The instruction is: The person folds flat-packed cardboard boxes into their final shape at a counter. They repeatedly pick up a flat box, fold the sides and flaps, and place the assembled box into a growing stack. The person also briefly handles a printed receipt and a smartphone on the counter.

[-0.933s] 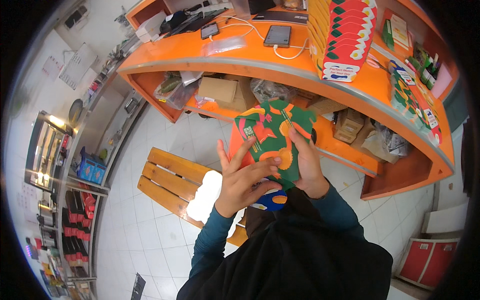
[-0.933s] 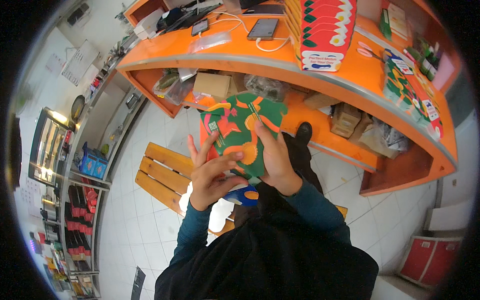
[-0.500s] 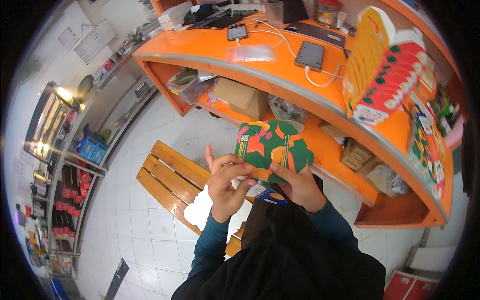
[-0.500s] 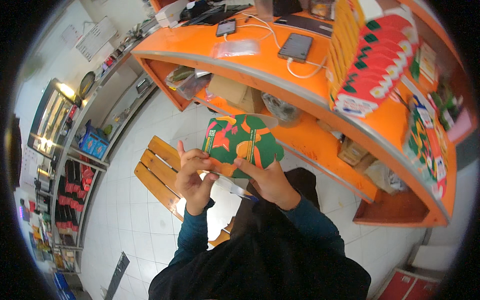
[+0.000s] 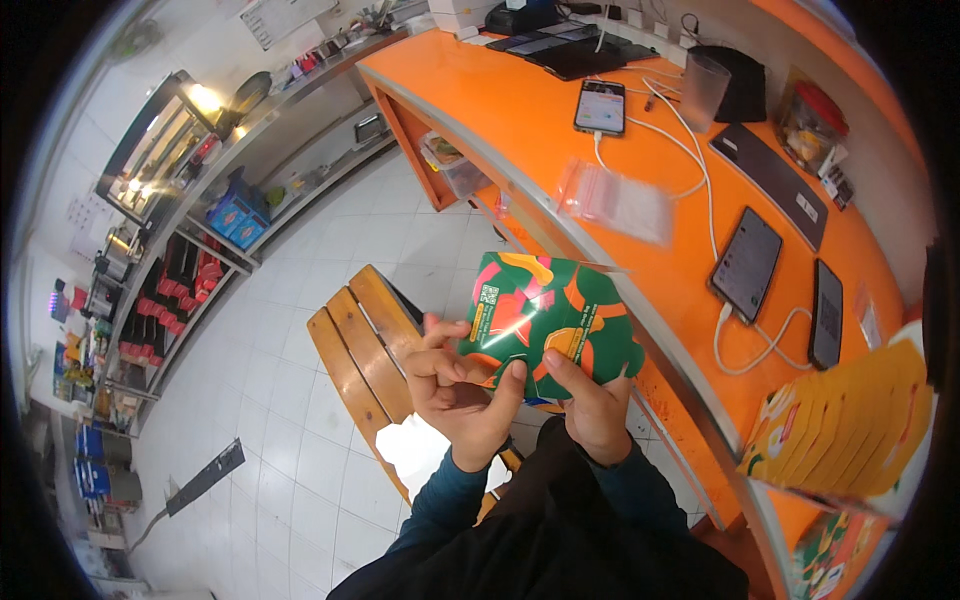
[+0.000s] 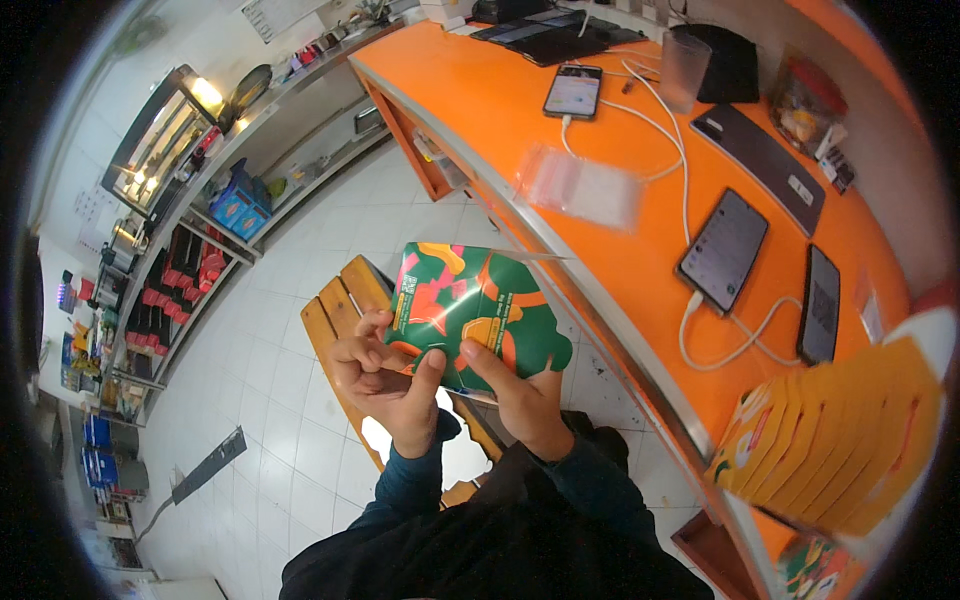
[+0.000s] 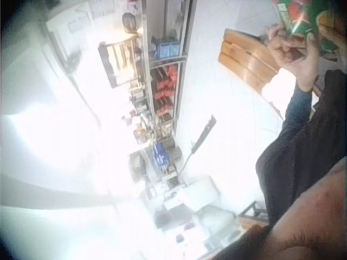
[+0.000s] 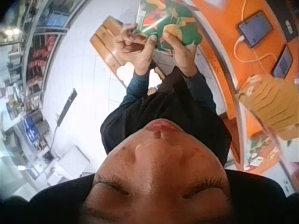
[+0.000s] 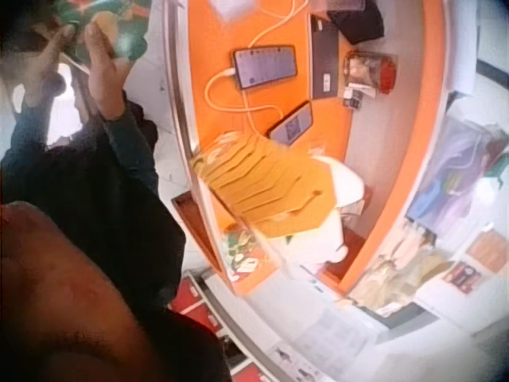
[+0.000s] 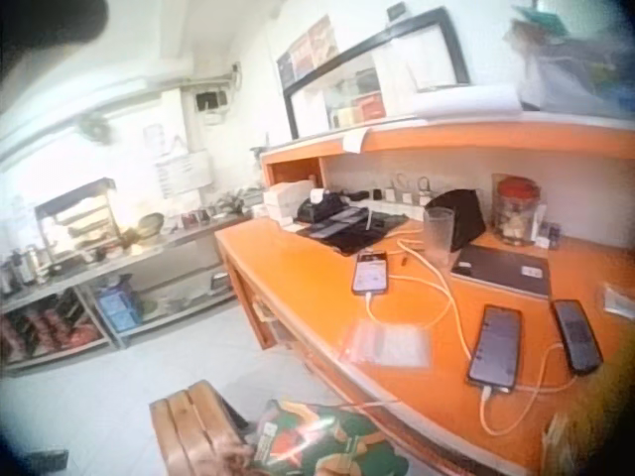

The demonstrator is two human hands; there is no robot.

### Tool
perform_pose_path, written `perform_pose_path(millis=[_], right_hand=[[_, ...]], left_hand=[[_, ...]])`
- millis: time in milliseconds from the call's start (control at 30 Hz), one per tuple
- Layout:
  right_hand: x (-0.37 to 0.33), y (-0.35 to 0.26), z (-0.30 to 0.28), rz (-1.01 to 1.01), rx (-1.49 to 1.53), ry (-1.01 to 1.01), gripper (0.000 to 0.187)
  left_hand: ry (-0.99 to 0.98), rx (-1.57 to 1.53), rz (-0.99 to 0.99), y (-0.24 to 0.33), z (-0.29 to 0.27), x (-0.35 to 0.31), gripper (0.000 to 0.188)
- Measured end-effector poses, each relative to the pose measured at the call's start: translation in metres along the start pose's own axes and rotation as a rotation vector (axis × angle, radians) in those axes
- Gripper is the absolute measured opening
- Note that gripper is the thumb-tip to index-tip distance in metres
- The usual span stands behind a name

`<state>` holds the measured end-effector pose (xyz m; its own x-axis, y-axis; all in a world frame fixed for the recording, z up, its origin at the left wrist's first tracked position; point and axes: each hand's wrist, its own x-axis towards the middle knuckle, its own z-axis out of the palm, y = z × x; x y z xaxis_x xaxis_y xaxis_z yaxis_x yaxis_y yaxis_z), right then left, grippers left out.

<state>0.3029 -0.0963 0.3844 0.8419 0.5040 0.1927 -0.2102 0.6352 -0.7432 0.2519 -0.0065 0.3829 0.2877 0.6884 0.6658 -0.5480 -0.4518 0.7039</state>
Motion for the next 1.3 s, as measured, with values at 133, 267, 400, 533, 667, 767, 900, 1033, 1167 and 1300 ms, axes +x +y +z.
perform_pose_path(millis=[133,267,400,533,667,767,900,1033,1167,1300], right_hand=[[0.024,-0.033,0.027,0.036,0.044,0.002,0.02],[0.039,-0.074,0.064,0.104,0.133,-0.014,0.02],[0.06,-0.111,0.086,0.053,0.067,-0.014,0.019],[0.091,-0.141,0.081,-0.017,-0.081,-0.127,0.019],[0.11,-0.152,0.073,0.083,-0.231,-0.29,0.036],[0.137,-0.137,0.067,0.022,-0.278,-0.433,0.047],[0.184,-0.117,0.071,-0.224,-0.467,-0.523,0.05],[0.242,-0.082,0.069,-0.228,-0.597,-0.392,0.051],[0.309,-0.047,0.059,-0.236,-0.842,-0.161,0.04],[0.355,-0.039,0.049,-0.273,-1.303,-0.238,0.038]], left_hand=[[0.06,-0.085,-0.067,0.022,0.02,0.033,0.039],[0.044,-0.014,-0.034,0.06,0.031,0.074,0.038],[-0.008,-0.026,-0.057,0.084,0.049,0.107,0.037],[-0.233,-0.097,-0.083,0.09,0.06,0.124,0.04],[-0.254,-0.323,-0.216,0.08,0.08,0.153,0.057],[-0.343,-0.452,-0.546,0.053,0.076,0.18,0.062],[-0.372,-0.543,-0.61,-0.013,0.077,0.208,0.059],[-0.365,-0.621,-0.686,-0.082,0.094,0.241,0.058],[-0.547,-0.612,-0.662,-0.164,0.117,0.289,0.052],[-0.712,-0.308,-0.568,-0.285,0.138,0.353,0.033]])
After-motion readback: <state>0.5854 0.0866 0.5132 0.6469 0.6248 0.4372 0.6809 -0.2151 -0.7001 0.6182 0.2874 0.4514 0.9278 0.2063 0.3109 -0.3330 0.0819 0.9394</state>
